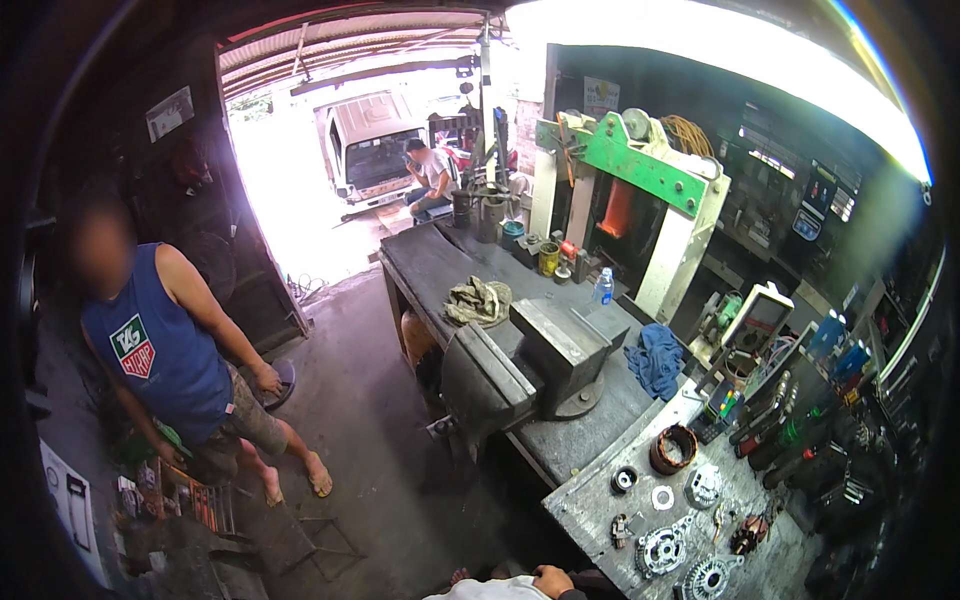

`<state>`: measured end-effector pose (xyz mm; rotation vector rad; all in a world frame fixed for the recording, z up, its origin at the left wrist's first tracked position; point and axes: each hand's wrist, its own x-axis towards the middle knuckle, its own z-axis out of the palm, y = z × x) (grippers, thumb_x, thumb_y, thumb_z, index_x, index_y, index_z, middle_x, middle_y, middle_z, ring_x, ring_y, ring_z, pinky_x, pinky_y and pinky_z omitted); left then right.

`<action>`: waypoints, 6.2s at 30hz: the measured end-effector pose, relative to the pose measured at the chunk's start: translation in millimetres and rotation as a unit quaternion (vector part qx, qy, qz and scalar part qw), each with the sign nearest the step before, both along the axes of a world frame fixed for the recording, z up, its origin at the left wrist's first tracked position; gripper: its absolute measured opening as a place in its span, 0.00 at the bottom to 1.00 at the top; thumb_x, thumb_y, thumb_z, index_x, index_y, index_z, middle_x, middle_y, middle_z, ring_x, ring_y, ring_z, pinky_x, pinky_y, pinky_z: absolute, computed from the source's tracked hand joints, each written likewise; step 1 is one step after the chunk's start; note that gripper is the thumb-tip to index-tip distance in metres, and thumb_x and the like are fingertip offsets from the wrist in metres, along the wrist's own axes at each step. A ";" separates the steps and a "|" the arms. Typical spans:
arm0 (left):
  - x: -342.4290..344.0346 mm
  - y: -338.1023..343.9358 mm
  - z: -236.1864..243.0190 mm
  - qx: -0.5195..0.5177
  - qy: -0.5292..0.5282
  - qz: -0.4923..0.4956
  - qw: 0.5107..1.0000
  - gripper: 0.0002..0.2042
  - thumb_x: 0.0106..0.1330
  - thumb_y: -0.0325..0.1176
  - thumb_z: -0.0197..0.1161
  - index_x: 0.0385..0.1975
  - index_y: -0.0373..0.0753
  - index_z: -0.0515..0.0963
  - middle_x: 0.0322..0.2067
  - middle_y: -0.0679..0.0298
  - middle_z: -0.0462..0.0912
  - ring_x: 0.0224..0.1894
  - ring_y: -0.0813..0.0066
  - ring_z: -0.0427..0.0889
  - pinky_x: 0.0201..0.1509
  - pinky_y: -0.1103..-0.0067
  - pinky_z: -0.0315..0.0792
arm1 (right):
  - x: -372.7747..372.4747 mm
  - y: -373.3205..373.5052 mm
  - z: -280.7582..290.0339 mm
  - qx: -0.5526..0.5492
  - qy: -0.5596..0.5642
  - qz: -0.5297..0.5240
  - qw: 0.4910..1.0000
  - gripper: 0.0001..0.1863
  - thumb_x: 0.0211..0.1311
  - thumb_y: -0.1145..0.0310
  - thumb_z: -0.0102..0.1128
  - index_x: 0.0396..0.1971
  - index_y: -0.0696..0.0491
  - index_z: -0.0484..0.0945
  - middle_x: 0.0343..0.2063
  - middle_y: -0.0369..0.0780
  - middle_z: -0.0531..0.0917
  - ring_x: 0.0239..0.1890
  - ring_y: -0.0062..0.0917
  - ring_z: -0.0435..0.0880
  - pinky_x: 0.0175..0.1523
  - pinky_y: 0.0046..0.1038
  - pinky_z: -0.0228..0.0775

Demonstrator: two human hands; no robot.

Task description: The person cleans a small mechanical part with a rag, then uses pliers to remove a pin from the part. They later use a pneumatic tool to work on the interior of the part while holding it in their hands.

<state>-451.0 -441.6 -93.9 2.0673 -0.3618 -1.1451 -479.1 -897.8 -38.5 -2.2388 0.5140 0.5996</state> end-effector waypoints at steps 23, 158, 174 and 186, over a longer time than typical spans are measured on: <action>11.4 -98.9 364.0 -0.721 -0.077 0.471 0.502 0.37 0.64 0.39 0.77 0.69 0.27 0.68 0.60 0.50 0.77 0.58 0.59 0.83 0.62 0.70 0.81 | 132.7 85.1 130.2 0.136 -0.068 0.460 0.875 0.11 0.67 0.69 0.63 0.43 0.60 0.84 0.27 0.46 0.88 0.32 0.30 0.89 0.41 0.30 0.78; -620.7 856.9 207.6 -0.048 -0.210 0.918 0.332 0.18 0.70 0.44 0.70 0.50 0.37 0.87 0.33 0.67 0.87 0.30 0.81 0.80 0.34 0.78 0.73 | -183.5 1141.9 120.3 0.101 -0.128 0.837 0.522 0.17 0.69 0.56 0.59 0.48 0.51 0.86 0.34 0.55 0.88 0.39 0.53 0.88 0.43 0.47 0.80; -757.1 1079.3 393.8 0.013 -0.557 0.829 0.051 0.14 0.67 0.25 0.66 0.51 0.36 0.81 0.35 0.64 0.84 0.30 0.80 0.79 0.31 0.80 0.75 | -196.8 1144.2 138.3 0.020 -0.098 0.824 0.557 0.19 0.68 0.53 0.63 0.51 0.48 0.87 0.46 0.51 0.89 0.47 0.49 0.88 0.50 0.46 0.80; -813.4 1112.5 439.0 0.464 -0.301 0.809 0.199 0.33 0.60 0.33 0.64 0.70 0.49 0.75 0.50 0.47 0.88 0.49 0.46 0.87 0.56 0.59 0.79 | -206.5 1150.6 148.0 0.006 -0.099 0.810 0.577 0.18 0.66 0.54 0.64 0.50 0.48 0.87 0.44 0.50 0.89 0.47 0.47 0.89 0.50 0.45 0.81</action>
